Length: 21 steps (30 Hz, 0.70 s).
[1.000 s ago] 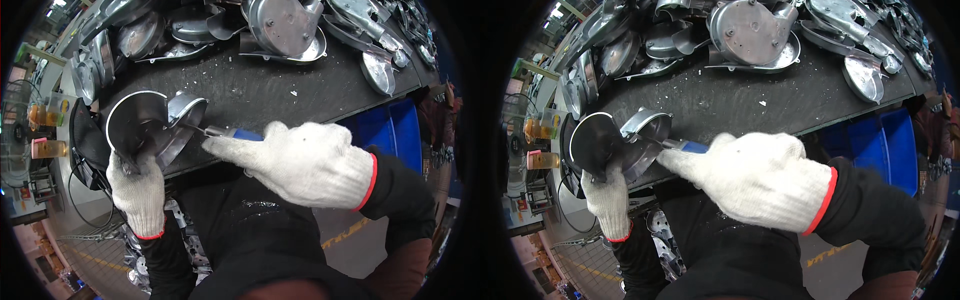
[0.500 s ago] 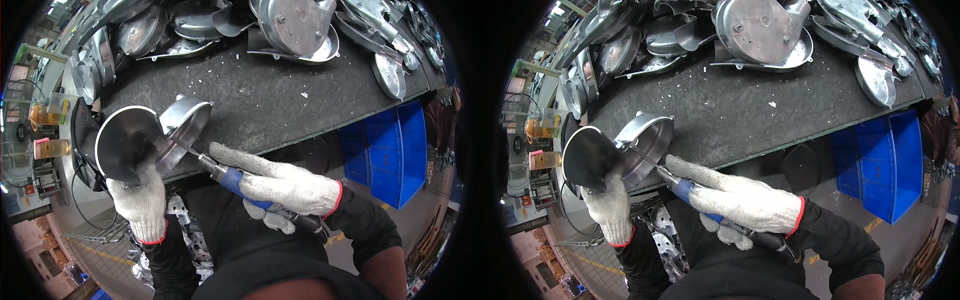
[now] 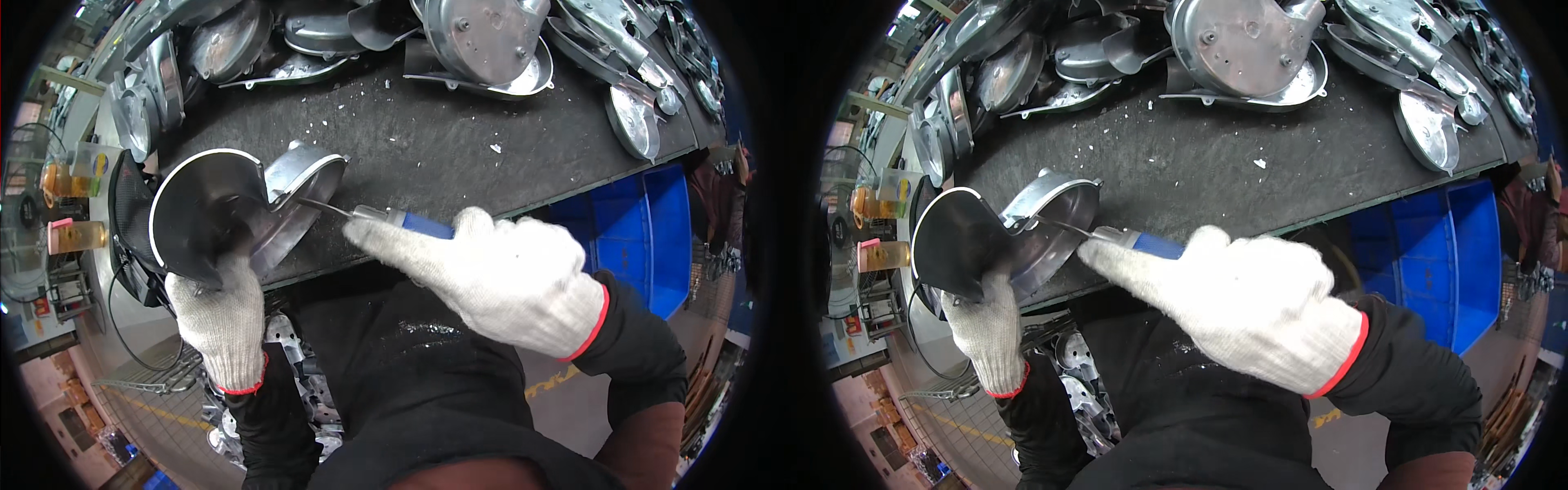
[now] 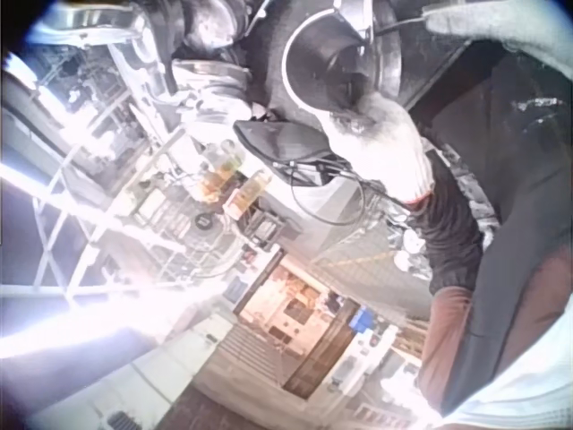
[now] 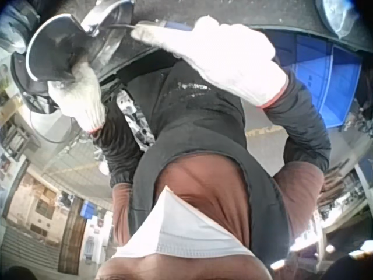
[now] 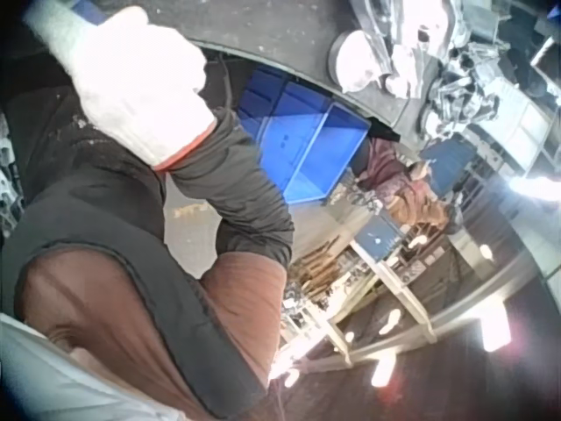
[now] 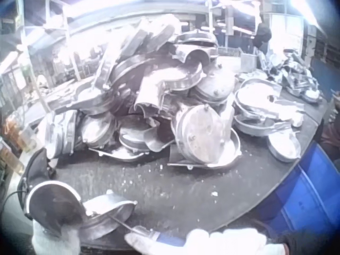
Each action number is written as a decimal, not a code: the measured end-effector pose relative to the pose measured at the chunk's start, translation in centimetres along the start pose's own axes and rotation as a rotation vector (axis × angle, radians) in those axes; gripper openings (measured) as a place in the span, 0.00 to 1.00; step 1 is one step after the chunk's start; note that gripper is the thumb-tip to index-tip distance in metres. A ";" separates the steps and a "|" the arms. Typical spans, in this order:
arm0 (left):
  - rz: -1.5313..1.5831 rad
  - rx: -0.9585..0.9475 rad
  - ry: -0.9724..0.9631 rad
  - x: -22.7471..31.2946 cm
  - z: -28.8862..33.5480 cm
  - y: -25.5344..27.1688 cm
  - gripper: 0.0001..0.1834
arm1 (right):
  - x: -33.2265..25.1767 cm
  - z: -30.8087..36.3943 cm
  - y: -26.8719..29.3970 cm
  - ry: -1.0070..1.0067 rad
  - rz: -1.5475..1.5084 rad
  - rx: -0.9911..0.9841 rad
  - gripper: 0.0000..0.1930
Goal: The person deburrs metal casing parts, filing the edges and inner surfaces of each piece using a handheld power file tool.
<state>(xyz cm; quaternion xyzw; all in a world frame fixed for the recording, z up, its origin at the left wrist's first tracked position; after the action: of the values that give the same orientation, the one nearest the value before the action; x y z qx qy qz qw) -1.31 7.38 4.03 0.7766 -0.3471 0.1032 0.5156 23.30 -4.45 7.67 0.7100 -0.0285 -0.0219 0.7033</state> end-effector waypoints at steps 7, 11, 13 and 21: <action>0.035 -0.035 -0.040 -1.4 0.2 -0.2 0.25 | -0.5 0.6 -4.8 -0.351 -1.375 -1.100 0.42; 0.155 -0.038 0.074 -0.5 -0.4 -0.1 0.24 | -3.5 1.6 -6.2 -0.459 -2.496 -1.320 0.38; 0.135 -0.065 0.099 0.0 -0.7 -0.1 0.23 | -4.7 2.2 -6.2 -0.375 -2.689 -1.314 0.41; 0.093 -0.080 0.134 1.0 -1.8 0.0 0.20 | -1.9 2.9 -3.6 -0.374 -1.542 -0.616 0.50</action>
<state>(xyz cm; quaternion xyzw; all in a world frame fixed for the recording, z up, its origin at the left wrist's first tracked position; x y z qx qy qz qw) -0.27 8.47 5.35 0.7298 -0.3512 0.1649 0.5629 21.19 -7.20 4.02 0.2923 0.3545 -0.6185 0.6374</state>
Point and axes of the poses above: each hand's wrist, its own z-axis away from the middle knuckle, its own y-axis out of the back of the hand, x = y × z, the point moved 3 cm from there along -z, towards the middle knuckle, and after that the axes turned 13 degrees about -y, right-handed, at the moved point
